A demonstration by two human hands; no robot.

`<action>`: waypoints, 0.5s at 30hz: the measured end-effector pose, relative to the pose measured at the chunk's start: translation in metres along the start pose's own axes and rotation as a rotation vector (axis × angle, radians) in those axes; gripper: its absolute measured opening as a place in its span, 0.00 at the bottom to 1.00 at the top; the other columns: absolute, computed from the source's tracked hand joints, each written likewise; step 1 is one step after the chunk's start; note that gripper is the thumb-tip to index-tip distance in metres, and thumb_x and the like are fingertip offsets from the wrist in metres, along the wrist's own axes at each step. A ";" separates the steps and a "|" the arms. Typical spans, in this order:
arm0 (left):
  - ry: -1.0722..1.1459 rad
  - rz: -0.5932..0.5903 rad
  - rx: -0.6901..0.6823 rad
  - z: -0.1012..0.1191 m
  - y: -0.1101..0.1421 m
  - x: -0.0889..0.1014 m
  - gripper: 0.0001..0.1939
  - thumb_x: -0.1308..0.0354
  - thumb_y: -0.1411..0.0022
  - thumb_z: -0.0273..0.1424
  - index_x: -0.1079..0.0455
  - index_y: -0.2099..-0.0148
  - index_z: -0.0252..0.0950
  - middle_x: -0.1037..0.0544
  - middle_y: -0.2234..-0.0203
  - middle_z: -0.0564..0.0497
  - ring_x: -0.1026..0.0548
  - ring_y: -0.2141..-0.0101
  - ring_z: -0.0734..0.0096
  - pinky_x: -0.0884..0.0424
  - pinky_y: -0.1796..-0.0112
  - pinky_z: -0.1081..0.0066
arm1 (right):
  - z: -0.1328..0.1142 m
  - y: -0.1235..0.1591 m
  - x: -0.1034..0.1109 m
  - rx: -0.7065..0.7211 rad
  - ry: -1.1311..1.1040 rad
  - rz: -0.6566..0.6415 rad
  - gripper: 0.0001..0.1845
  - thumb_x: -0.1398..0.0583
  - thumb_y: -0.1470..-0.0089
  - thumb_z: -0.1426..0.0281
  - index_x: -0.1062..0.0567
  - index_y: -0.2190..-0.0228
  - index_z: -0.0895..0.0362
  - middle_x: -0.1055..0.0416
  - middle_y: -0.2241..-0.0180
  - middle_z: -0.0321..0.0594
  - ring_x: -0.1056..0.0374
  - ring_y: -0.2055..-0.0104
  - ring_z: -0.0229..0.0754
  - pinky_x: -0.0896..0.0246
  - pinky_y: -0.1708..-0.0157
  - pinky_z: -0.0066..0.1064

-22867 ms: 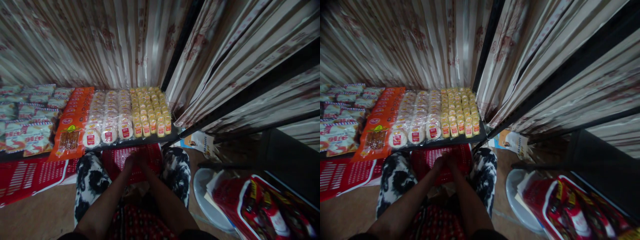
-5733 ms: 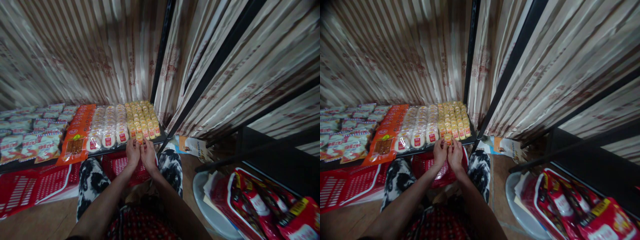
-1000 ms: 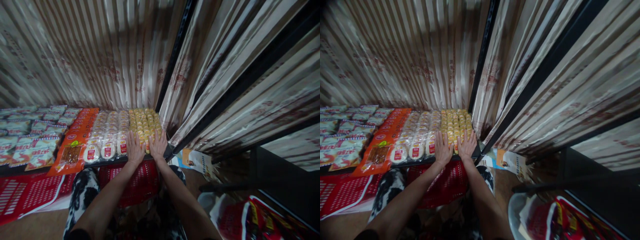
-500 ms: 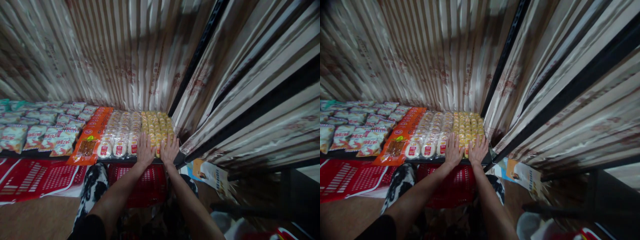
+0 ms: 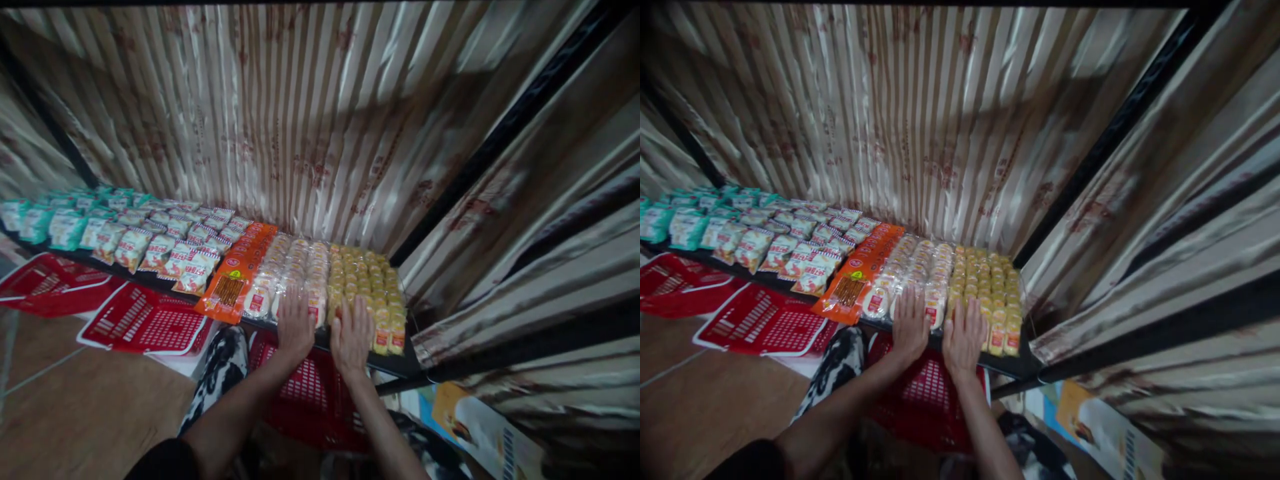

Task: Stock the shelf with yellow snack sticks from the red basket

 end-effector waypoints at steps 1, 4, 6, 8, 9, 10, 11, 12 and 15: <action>-0.019 0.009 0.030 -0.012 0.000 0.004 0.28 0.55 0.36 0.31 0.51 0.35 0.30 0.48 0.36 0.36 0.57 0.36 0.53 0.48 0.40 0.49 | -0.016 0.000 -0.006 0.034 -0.027 -0.043 0.26 0.54 0.38 0.68 0.43 0.40 0.59 0.53 0.36 0.51 0.60 0.33 0.50 0.55 0.40 0.50; -0.056 0.013 0.082 -0.040 0.000 0.010 0.26 0.55 0.35 0.31 0.47 0.37 0.29 0.47 0.37 0.36 0.57 0.36 0.52 0.47 0.41 0.47 | -0.055 0.003 -0.026 0.107 -0.078 -0.169 0.25 0.53 0.38 0.68 0.39 0.42 0.61 0.50 0.37 0.52 0.60 0.33 0.48 0.53 0.40 0.46; -0.073 -0.010 0.091 -0.053 -0.002 0.009 0.25 0.55 0.35 0.32 0.45 0.38 0.28 0.46 0.37 0.35 0.56 0.36 0.52 0.47 0.41 0.48 | -0.071 0.006 -0.040 0.115 -0.098 -0.235 0.24 0.54 0.38 0.69 0.38 0.43 0.62 0.48 0.37 0.52 0.60 0.33 0.48 0.52 0.40 0.45; -0.083 -0.045 0.085 -0.062 -0.002 0.005 0.25 0.55 0.35 0.32 0.45 0.38 0.27 0.46 0.38 0.35 0.55 0.36 0.53 0.48 0.41 0.49 | -0.079 0.008 -0.053 0.089 -0.095 -0.281 0.24 0.55 0.38 0.69 0.38 0.42 0.62 0.49 0.37 0.52 0.60 0.33 0.48 0.51 0.41 0.45; -0.085 -0.060 0.080 -0.065 -0.003 0.003 0.26 0.55 0.35 0.32 0.46 0.37 0.28 0.46 0.38 0.35 0.55 0.36 0.53 0.48 0.41 0.49 | -0.082 0.009 -0.059 0.073 -0.087 -0.295 0.25 0.55 0.38 0.69 0.38 0.42 0.61 0.49 0.37 0.52 0.59 0.33 0.48 0.51 0.41 0.45; -0.084 -0.071 0.073 -0.069 -0.002 0.000 0.26 0.55 0.35 0.33 0.46 0.37 0.28 0.46 0.37 0.35 0.56 0.36 0.53 0.47 0.41 0.49 | -0.083 0.010 -0.063 0.059 -0.076 -0.304 0.25 0.55 0.37 0.69 0.39 0.42 0.61 0.49 0.37 0.53 0.59 0.33 0.49 0.51 0.41 0.46; -0.081 -0.080 0.067 -0.072 -0.002 -0.003 0.26 0.55 0.35 0.33 0.47 0.37 0.28 0.47 0.37 0.36 0.56 0.36 0.54 0.47 0.41 0.49 | -0.084 0.011 -0.067 0.051 -0.066 -0.307 0.25 0.55 0.37 0.68 0.39 0.42 0.61 0.49 0.37 0.53 0.59 0.33 0.49 0.52 0.40 0.46; -0.075 -0.088 0.061 -0.074 -0.002 -0.005 0.27 0.55 0.35 0.34 0.47 0.37 0.29 0.47 0.37 0.36 0.56 0.36 0.54 0.48 0.40 0.50 | -0.084 0.012 -0.071 0.049 -0.058 -0.306 0.25 0.55 0.37 0.68 0.39 0.42 0.62 0.49 0.37 0.53 0.59 0.34 0.50 0.52 0.40 0.47; -0.053 -0.112 0.048 -0.080 -0.001 -0.013 0.28 0.55 0.35 0.35 0.48 0.36 0.31 0.47 0.37 0.38 0.54 0.36 0.56 0.48 0.40 0.51 | -0.085 0.014 -0.078 0.055 -0.039 -0.286 0.25 0.55 0.37 0.68 0.39 0.42 0.62 0.50 0.37 0.54 0.60 0.33 0.49 0.53 0.40 0.47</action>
Point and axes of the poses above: each hand's wrist, its own y-axis away from the middle knuckle, its own x-axis out of the back of the hand, z = x × y, the point moved 7 cm from there along -y, towards the middle knuckle
